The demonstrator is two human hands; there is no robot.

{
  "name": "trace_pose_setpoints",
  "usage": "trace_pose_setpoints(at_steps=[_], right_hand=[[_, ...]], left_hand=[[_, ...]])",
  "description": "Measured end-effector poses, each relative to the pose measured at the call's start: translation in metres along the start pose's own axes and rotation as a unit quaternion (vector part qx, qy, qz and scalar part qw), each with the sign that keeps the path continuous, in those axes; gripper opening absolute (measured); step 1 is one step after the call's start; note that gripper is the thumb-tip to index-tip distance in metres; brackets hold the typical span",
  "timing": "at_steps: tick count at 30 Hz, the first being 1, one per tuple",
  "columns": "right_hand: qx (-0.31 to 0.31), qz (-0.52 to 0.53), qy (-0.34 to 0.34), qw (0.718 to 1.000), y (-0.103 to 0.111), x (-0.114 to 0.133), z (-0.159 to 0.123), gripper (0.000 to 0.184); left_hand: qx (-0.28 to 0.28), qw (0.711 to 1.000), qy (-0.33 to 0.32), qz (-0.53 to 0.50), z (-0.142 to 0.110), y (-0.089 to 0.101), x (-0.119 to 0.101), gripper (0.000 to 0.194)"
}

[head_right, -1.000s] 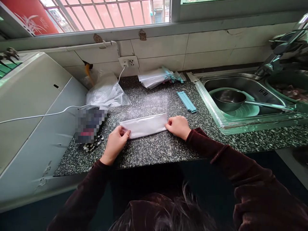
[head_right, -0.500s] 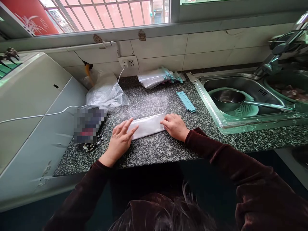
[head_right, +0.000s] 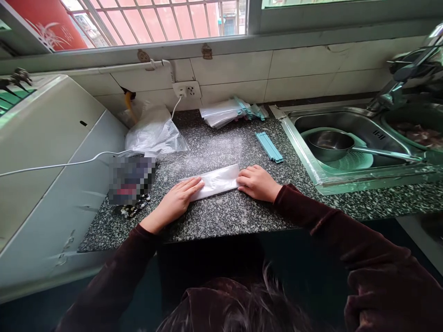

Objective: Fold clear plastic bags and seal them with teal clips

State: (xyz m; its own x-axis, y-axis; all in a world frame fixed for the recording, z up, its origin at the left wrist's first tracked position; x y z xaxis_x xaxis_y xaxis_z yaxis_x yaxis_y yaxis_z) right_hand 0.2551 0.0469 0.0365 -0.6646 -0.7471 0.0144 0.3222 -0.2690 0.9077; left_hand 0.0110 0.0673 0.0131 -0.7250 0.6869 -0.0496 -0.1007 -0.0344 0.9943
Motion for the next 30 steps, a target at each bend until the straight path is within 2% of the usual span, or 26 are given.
trace_pose_setpoints(at_steps=[4,7,11,14,16,18,21,23,26,30], right_hand=[[-0.013,-0.062,0.030,0.998,0.000,0.001,0.000,0.021],[-0.028,-0.075,0.038,0.996,0.000,0.004,0.005,0.022],[-0.057,-0.054,0.036,0.996,0.008,0.009,0.013,0.020],[-0.063,-0.026,0.031,0.997,0.014,0.010,0.019,0.018],[-0.069,0.005,0.010,0.998,0.016,0.008,0.022,0.017],[-0.090,0.051,-0.016,0.994,0.019,0.005,0.026,0.027],[-0.131,0.163,-0.041,0.977,0.026,0.002,0.034,0.036],[-0.139,0.261,-0.060,0.953,0.030,0.002,0.041,0.031],[-0.130,0.387,-0.121,0.905,0.031,0.002,0.050,0.030],[-0.082,0.518,-0.221,0.822,0.021,0.003,0.054,0.030]], left_hand=[[-0.008,1.000,0.004,0.001,0.002,0.003,-0.001,0.050],[-0.020,0.999,0.024,0.023,0.006,0.013,-0.011,0.041],[-0.049,0.994,0.048,0.085,0.017,0.026,-0.031,0.054],[-0.045,0.993,0.056,0.094,0.024,0.028,-0.036,0.037],[-0.046,0.993,0.075,0.077,0.024,0.032,-0.033,0.034],[-0.056,0.993,0.103,0.035,0.019,0.041,-0.028,0.033],[-0.042,0.985,0.128,-0.108,0.007,0.057,-0.023,0.029],[-0.015,0.960,0.129,-0.246,-0.001,0.063,-0.024,0.027],[-0.001,0.891,0.154,-0.428,-0.011,0.064,-0.028,0.031],[0.017,0.809,0.205,-0.551,-0.020,0.049,-0.037,0.039]])
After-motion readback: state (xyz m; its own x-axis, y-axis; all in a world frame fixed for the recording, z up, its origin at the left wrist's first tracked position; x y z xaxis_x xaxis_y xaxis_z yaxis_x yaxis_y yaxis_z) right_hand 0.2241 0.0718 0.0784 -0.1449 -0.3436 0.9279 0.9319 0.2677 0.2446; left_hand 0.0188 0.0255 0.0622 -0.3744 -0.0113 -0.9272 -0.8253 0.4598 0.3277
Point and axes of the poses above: each hand's wrist, its own z-axis towards the middle knuckle, its own y-axis out of the back of the hand, x = y × z, the point moved 4 cm from there along z, towards the middle knuckle, and after that the axes turned 7 degrees about z, right-handed, at the moved point
